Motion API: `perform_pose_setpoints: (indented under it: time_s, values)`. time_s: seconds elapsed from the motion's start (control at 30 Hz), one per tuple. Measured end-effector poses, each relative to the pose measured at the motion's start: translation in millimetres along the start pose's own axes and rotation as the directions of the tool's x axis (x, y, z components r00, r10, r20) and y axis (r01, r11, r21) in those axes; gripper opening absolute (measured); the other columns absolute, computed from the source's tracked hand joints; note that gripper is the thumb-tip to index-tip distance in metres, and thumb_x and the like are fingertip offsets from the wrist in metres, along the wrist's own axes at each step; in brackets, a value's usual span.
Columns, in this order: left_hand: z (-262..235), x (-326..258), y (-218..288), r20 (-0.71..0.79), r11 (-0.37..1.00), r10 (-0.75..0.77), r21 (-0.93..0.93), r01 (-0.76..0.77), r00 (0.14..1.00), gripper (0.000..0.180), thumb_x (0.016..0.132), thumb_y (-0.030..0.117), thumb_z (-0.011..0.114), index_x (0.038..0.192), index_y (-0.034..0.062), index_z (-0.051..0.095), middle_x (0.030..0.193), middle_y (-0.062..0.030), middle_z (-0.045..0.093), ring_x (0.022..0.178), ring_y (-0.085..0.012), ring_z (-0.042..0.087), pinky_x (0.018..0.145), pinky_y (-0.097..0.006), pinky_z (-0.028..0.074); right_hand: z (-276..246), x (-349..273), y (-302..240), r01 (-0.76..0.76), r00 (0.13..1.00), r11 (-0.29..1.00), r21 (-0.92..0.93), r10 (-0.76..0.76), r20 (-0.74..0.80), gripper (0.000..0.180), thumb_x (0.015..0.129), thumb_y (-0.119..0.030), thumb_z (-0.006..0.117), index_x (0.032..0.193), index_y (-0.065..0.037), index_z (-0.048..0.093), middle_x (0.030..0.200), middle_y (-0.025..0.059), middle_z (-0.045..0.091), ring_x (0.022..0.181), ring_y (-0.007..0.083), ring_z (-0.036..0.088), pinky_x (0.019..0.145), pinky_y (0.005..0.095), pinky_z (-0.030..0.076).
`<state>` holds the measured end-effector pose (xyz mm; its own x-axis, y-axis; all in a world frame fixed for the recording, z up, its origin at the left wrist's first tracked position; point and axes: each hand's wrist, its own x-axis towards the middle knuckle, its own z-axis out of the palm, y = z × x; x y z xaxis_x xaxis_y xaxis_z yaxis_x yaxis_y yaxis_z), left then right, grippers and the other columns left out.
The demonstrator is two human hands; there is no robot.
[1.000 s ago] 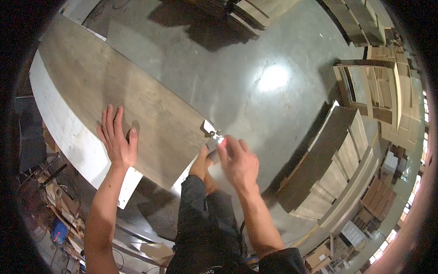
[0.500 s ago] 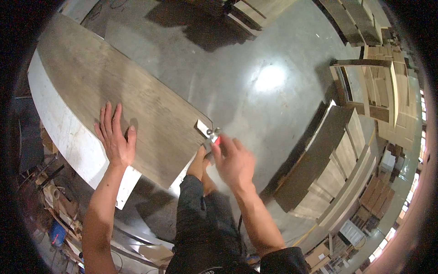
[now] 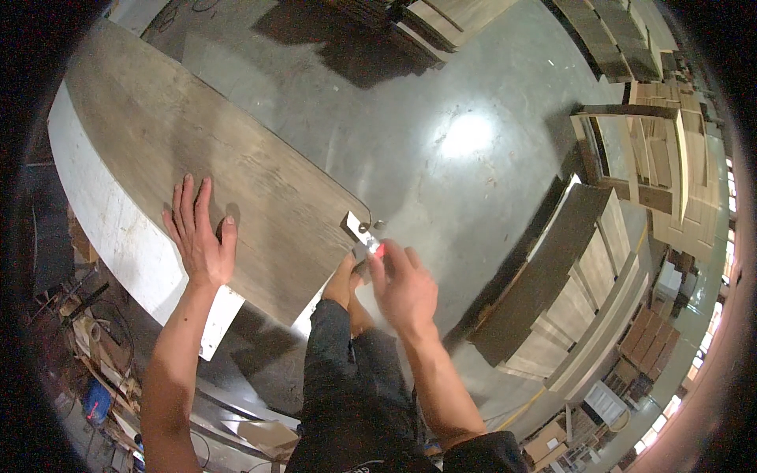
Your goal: Trimming or scoring the edges of wooden laminate panels using a utility knife in a factory setting.
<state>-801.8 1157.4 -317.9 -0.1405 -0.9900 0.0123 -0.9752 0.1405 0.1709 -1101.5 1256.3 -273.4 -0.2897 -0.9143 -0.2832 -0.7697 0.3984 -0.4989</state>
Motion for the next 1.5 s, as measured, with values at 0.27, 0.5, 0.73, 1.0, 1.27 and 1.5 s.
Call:
perform_pose_setpoints:
  time_s: [0.27,0.5,0.73,1.0,1.27,1.5]
  values:
    - [1,0,-1,-0.01,0.999,0.036,0.004,-0.036,0.999,0.07,0.098,0.031,0.053,0.161,0.0154,0.026,0.168,-0.0153,0.019,0.156,-0.0363,0.012,0.123,-0.065,0.003,-15,31,10,0.033,0.999,0.993,-0.11,-0.035,-0.018,0.026,0.095,-0.036,0.069,0.114,-0.019,0.07,0.089,0.0067,0.067,0.078,0.0305,0.069,0.068,0.0422,0.055]
    - [1,1,2,0.005,1.0,0.018,0.017,-0.018,1.0,0.073,0.096,0.03,0.055,0.161,0.0142,0.026,0.167,-0.0159,0.02,0.156,-0.0365,0.013,0.123,-0.065,0.003,-16,14,20,0.261,0.96,0.957,-0.126,-0.244,0.135,0.029,0.091,-0.033,0.073,0.117,-0.02,0.072,0.09,0.0068,0.069,0.078,0.0296,0.069,0.071,0.0419,0.055]
    - [-2,2,1,0.017,1.0,0.006,-0.002,-0.006,1.0,0.074,0.093,0.026,0.058,0.159,0.0118,0.029,0.165,-0.0181,0.023,0.155,-0.0389,0.015,0.123,-0.066,0.003,-41,74,44,0.434,0.898,0.885,-0.169,-0.411,0.158,0.032,0.092,-0.036,0.073,0.115,-0.014,0.071,0.082,0.0026,0.066,0.073,0.0234,0.066,0.068,0.0392,0.052]
    - [-6,4,1,0.036,0.999,0.005,-0.034,-0.003,0.999,0.078,0.087,0.028,0.063,0.156,0.0079,0.034,0.164,-0.0196,0.025,0.154,-0.0414,0.016,0.121,-0.07,0.005,-37,145,-4,0.683,0.721,0.72,-0.124,-0.638,0.27,0.036,0.089,-0.034,0.076,0.118,-0.013,0.071,0.088,0.0042,0.069,0.081,0.0267,0.068,0.074,0.0404,0.053]
    - [-8,3,-2,0.028,0.996,0.015,-0.091,-0.012,1.0,0.075,0.087,0.031,0.061,0.153,0.0042,0.038,0.162,-0.0223,0.028,0.152,-0.0456,0.019,0.119,-0.071,0.006,30,226,-141,0.645,0.743,0.755,-0.116,-0.585,0.325,0.042,0.094,-0.054,0.061,0.116,-0.02,0.074,0.097,0.0101,0.071,0.09,0.0357,0.07,0.076,0.0477,0.057]
    - [-10,7,-2,0.017,0.988,-0.004,-0.151,0.006,1.0,0.081,0.08,0.032,0.069,0.152,0.0062,0.041,0.162,-0.0208,0.028,0.153,-0.0449,0.018,0.12,-0.072,0.005,56,278,-227,0.646,0.739,0.761,-0.062,-0.602,0.304,0.043,0.094,-0.055,0.059,0.11,-0.019,0.076,0.109,0.0112,0.074,0.093,0.0373,0.07,0.079,0.0488,0.057]
